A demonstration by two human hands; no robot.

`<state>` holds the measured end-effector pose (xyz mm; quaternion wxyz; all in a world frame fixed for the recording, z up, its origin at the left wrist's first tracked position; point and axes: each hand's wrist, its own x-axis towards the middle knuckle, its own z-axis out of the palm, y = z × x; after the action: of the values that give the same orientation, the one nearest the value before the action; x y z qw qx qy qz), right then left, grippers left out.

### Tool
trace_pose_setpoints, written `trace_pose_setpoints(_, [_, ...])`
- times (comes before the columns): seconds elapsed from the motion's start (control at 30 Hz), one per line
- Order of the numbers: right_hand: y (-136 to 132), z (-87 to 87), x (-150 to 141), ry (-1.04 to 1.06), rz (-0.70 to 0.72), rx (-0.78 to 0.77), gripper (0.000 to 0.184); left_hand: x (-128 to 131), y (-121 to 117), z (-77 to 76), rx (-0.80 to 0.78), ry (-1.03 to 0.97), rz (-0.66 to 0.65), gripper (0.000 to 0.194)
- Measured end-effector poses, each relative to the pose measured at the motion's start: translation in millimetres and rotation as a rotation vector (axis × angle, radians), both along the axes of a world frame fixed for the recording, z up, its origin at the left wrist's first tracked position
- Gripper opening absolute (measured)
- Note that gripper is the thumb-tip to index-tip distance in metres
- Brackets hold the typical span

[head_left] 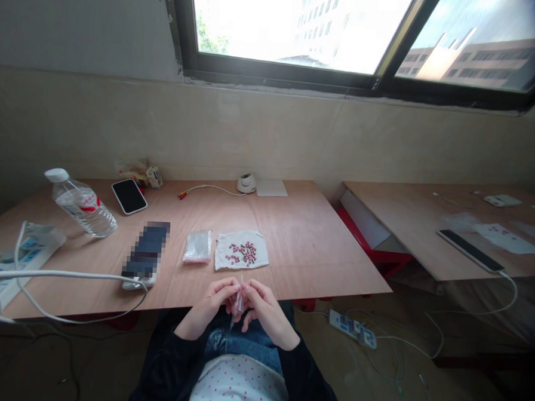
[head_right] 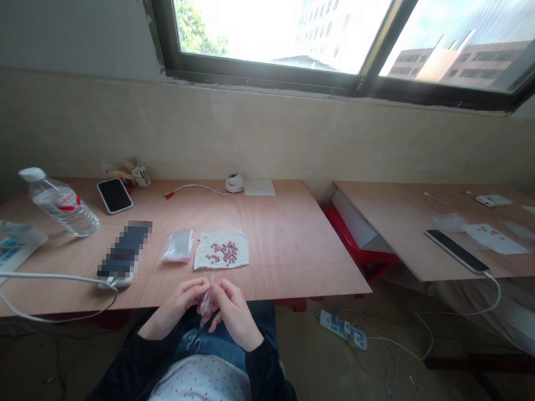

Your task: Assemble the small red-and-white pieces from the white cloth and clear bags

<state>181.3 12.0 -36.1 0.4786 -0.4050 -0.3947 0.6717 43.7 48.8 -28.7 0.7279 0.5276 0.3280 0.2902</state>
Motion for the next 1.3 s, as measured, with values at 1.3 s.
trace_pose_setpoints(1.3, [2.4,-7.6,-0.1,-0.465,-0.15,0.199,0.037,3.7,-10.9,18.6,0.388,0.393,0.036,0.029])
